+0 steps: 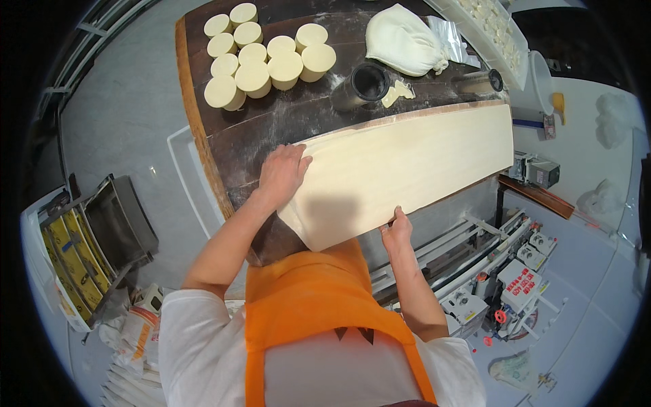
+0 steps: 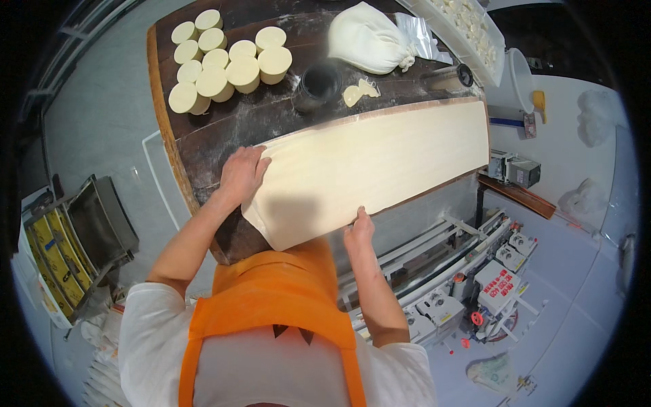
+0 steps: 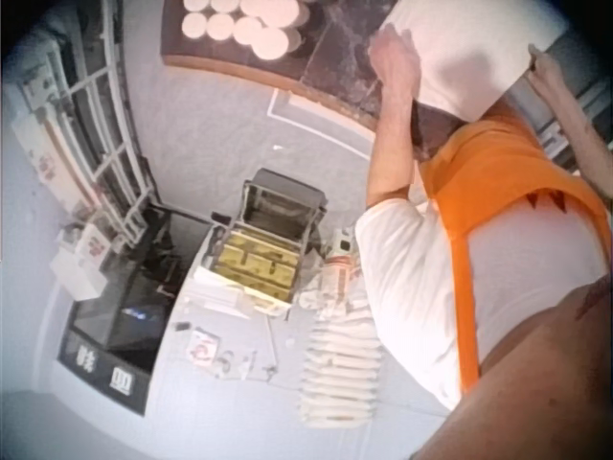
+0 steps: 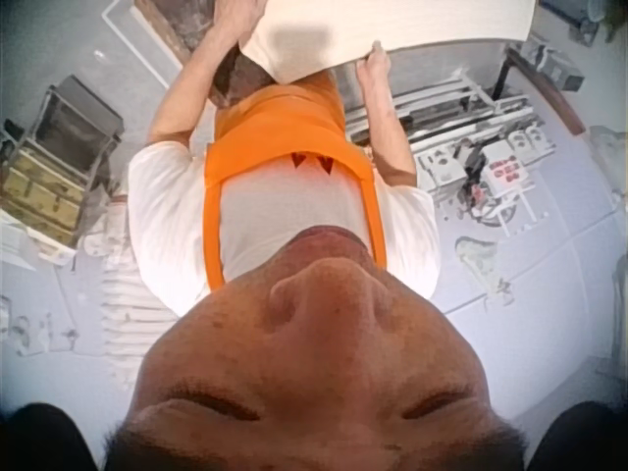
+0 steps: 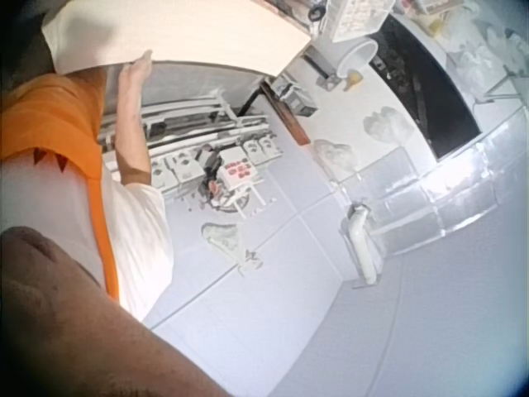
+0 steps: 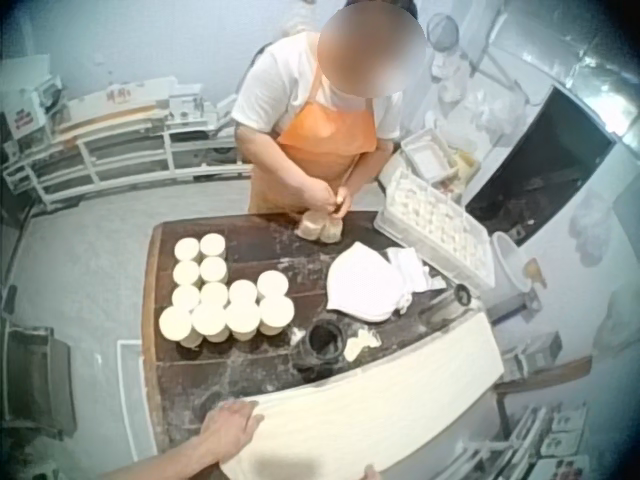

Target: The person retrieves a sheet of dough from a machine and places it on a wooden table. They brush flour onto the dough, then use a cylindrical cutter to cut out multiple round pieces, stacking them on the table.

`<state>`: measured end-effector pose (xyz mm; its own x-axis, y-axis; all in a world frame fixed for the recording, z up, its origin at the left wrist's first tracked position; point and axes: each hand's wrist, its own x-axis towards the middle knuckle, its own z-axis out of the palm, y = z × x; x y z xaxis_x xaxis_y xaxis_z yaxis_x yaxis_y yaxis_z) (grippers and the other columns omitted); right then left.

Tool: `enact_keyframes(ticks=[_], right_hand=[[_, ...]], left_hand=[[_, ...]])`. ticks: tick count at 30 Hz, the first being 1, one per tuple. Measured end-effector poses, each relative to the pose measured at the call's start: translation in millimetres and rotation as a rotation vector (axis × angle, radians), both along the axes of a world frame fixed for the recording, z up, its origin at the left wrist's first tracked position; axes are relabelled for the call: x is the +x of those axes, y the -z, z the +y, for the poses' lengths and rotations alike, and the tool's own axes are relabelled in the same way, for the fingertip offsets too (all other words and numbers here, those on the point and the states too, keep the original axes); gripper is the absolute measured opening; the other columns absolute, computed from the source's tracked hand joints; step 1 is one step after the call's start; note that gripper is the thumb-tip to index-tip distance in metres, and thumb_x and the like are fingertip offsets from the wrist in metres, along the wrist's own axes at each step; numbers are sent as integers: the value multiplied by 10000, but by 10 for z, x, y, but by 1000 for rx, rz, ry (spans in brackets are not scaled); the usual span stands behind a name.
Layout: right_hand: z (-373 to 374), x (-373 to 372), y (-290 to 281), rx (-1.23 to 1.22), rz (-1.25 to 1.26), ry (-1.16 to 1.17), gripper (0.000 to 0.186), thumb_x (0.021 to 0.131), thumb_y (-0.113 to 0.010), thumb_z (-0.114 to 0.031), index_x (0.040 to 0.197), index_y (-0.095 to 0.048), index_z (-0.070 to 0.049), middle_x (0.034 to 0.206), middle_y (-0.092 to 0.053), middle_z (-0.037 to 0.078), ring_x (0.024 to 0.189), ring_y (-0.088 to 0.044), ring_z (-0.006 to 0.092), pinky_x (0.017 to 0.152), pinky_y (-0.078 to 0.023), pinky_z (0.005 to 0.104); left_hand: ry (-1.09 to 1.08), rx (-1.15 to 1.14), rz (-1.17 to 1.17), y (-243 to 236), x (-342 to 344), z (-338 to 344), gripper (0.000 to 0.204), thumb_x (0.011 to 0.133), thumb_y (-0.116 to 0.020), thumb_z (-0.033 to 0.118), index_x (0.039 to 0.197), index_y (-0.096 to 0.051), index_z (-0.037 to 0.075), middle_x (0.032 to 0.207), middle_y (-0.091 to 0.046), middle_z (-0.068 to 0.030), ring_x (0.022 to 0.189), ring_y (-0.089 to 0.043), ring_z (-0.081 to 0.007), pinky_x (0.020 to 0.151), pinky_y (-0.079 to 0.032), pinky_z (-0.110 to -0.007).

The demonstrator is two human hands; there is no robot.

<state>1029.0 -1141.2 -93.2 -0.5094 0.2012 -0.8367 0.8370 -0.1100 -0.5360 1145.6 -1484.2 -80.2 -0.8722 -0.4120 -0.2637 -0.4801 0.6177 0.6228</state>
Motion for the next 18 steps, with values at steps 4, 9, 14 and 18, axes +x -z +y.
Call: enact_keyframes(ticks=[4,9,14,18], right_hand=[[90,121,-61,32,1,-170,374,1168,-531,-322,1420,-586,-51,1367,-634,106,1259,-618,276,1084,-511,585],[-69,657,-151,-55,-193,-295,391,1161,-555,-344,1407,-601,-44,1337,-673,117,1202,-650,262,1052,-540,537],[-270,920,-284,-138,-282,-401,299,1146,-585,-359,1169,-651,-69,1061,-657,51,1057,-679,181,888,-574,383],[-9,650,-517,61,-396,-800,299,1123,-623,-369,1179,-686,-83,1041,-691,10,989,-688,146,809,-551,336]], left_hand=[[-10,-138,233,121,43,16,421,1055,-667,302,1353,-697,5,1347,-713,-175,1272,-631,-361,1104,-504,-500],[-21,8,157,132,114,24,493,1037,-701,337,1404,-669,10,1356,-705,-186,1292,-622,-370,1119,-498,-492],[-47,143,41,-26,102,-25,582,1024,-719,344,1488,-607,10,1469,-644,-205,1402,-573,-388,1189,-457,-515],[135,-323,79,-44,118,259,868,1047,-630,527,1665,-370,-26,1786,-281,-201,1675,-218,-355,1347,-151,-602]])
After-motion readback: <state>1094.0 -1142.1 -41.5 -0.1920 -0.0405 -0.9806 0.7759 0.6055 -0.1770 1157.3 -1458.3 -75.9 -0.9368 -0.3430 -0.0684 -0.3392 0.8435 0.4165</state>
